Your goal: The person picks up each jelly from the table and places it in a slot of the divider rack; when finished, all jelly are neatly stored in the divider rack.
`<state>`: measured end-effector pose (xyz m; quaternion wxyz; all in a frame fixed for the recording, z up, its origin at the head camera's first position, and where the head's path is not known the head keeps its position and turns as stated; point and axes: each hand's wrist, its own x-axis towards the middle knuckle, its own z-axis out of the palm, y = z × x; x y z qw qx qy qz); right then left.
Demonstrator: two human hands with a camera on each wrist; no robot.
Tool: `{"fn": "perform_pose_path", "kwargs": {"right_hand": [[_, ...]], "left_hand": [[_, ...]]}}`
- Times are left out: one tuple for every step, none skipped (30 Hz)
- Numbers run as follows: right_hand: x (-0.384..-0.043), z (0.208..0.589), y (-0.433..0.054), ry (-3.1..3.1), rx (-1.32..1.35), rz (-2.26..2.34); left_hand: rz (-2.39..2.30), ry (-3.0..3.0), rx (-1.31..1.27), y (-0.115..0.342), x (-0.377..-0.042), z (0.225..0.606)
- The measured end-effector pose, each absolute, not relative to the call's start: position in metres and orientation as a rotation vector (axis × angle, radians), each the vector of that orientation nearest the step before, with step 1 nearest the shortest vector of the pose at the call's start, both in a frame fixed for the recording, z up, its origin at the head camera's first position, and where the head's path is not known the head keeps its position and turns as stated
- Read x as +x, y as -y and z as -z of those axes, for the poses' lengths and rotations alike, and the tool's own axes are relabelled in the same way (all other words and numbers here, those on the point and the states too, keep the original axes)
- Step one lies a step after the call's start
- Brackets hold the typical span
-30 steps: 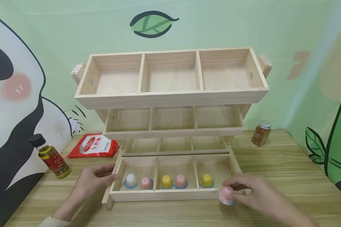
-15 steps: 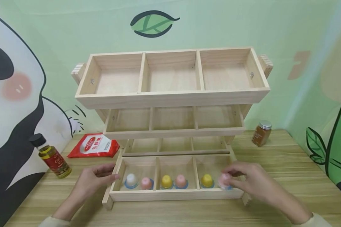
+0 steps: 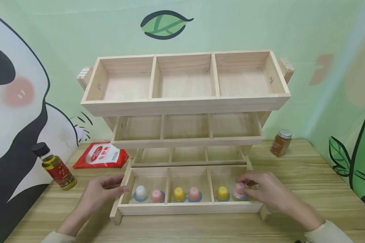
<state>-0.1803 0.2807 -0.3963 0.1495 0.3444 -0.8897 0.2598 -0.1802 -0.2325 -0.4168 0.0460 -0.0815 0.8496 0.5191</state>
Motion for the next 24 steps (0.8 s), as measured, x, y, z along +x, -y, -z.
{"fn": "perform_pose_path", "kwargs": {"right_hand": [[-0.1812, 0.3972, -0.2809, 2.561, 0.987, -0.739], [-0.182, 0.398, -0.2811, 2.565, 0.985, -0.733], [-0.1826, 0.3988, -0.2812, 2.567, 0.985, -0.732], [-0.183, 0.3993, -0.2813, 2.57, 0.986, -0.729], [-0.1833, 0.3998, -0.2812, 2.571, 0.989, -0.726], [-0.1834, 0.3999, -0.281, 2.573, 0.986, -0.729], [-0.1834, 0.4, -0.2807, 2.575, 0.985, -0.73], [-0.1834, 0.4, -0.2804, 2.574, 0.986, -0.731], [-0.1834, 0.4, -0.2802, 2.577, 0.984, -0.731], [-0.1833, 0.3998, -0.2801, 2.58, 0.983, -0.731], [-0.1832, 0.3995, -0.2799, 2.586, 0.983, -0.734], [-0.1833, 0.3994, -0.2799, 2.594, 0.982, -0.738], [-0.1835, 0.3992, -0.28, 2.603, 0.983, -0.741], [-0.1835, 0.3992, -0.2801, 2.612, 0.984, -0.743], [-0.1837, 0.3993, -0.28, 2.627, 0.982, -0.751], [-0.1839, 0.3996, -0.2799, 2.638, 0.981, -0.757], [-0.1843, 0.4, -0.2796, 2.65, 0.982, -0.765], [-0.1847, 0.4006, -0.2793, 2.663, 0.98, -0.772], [-0.185, 0.4011, -0.2789, 2.671, 0.978, -0.775], [-0.1854, 0.4017, -0.2785, 2.685, 0.975, -0.788], [-0.1859, 0.4021, -0.2782, 2.698, 0.972, -0.801], [-0.1864, 0.4026, -0.278, 2.708, 0.969, -0.81], [-0.1868, 0.4029, -0.2778, 2.72, 0.967, -0.822], [-0.1872, 0.4034, -0.2776, 2.727, 0.961, -0.83]], "left_hand": [[-1.591, -2.587, -0.249, 0.2325, -0.1802, 0.4168], [-1.594, -2.583, -0.25, 0.2326, -0.1803, 0.4168], [-1.597, -2.578, -0.252, 0.2326, -0.1804, 0.4168], [-1.599, -2.572, -0.261, 0.2325, -0.1804, 0.4168], [-1.6, -2.569, -0.262, 0.2325, -0.1805, 0.4168], [-1.599, -2.567, -0.264, 0.2324, -0.1805, 0.4167], [-1.599, -2.566, -0.267, 0.2324, -0.1804, 0.4165], [-1.596, -2.568, -0.27, 0.2323, -0.1804, 0.4166], [-1.595, -2.569, -0.272, 0.2323, -0.1803, 0.4165], [-1.596, -2.568, -0.277, 0.2322, -0.1803, 0.4164], [-1.594, -2.573, -0.271, 0.2322, -0.1803, 0.4163], [-1.592, -2.577, -0.27, 0.2322, -0.1802, 0.4162], [-1.593, -2.579, -0.267, 0.2321, -0.18, 0.416], [-1.592, -2.582, -0.265, 0.2322, -0.18, 0.4161], [-1.593, -2.584, -0.26, 0.2322, -0.18, 0.4161], [-1.591, -2.587, -0.257, 0.2323, -0.18, 0.4163], [-1.589, -2.591, -0.249, 0.2324, -0.1799, 0.4164], [-1.589, -2.59, -0.249, 0.2325, -0.1798, 0.4165], [-1.593, -2.586, -0.248, 0.2326, -0.1798, 0.4167], [-1.592, -2.586, -0.25, 0.2327, -0.1798, 0.4171], [-1.595, -2.583, -0.251, 0.2328, -0.1798, 0.4173], [-1.597, -2.579, -0.253, 0.2327, -0.1798, 0.4174], [-1.601, -2.575, -0.254, 0.2327, -0.1798, 0.4173], [-1.601, -2.574, -0.255, 0.2326, -0.1797, 0.4174]]}}
